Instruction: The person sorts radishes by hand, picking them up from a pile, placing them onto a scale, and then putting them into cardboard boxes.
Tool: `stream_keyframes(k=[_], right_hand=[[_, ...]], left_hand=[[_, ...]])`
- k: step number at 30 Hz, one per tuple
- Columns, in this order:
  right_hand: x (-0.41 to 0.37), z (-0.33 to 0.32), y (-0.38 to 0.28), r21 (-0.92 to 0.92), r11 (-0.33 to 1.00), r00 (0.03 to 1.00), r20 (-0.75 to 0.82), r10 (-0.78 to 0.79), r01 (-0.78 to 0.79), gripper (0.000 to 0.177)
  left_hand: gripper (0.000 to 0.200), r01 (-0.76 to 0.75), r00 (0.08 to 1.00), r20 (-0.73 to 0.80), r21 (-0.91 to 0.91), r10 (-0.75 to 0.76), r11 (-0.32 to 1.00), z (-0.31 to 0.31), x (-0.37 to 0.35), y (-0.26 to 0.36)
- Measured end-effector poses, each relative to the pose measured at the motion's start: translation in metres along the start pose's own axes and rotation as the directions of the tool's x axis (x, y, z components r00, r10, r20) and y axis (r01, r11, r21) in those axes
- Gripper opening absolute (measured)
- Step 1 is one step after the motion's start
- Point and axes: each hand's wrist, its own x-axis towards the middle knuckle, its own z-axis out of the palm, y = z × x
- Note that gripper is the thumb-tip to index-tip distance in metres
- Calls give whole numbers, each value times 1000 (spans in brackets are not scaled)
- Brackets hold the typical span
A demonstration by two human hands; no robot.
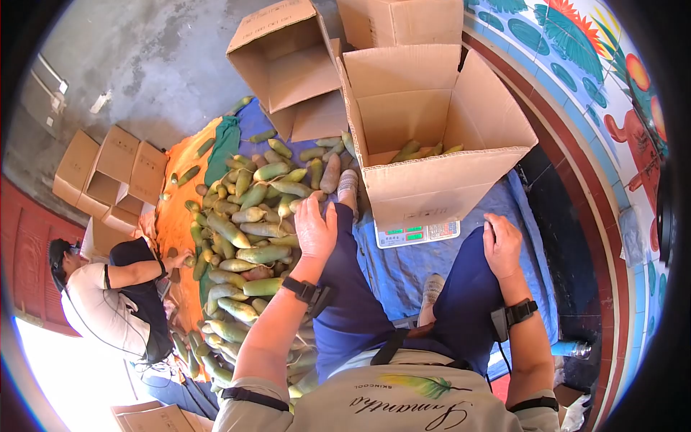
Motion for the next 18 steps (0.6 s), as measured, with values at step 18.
stream_keyframes(k=[18], right_hand=[[67, -41, 7, 112, 981, 954, -239, 183, -160, 13]], left_hand=[[30, -7, 998, 56, -77, 11, 997, -1, 19, 3]])
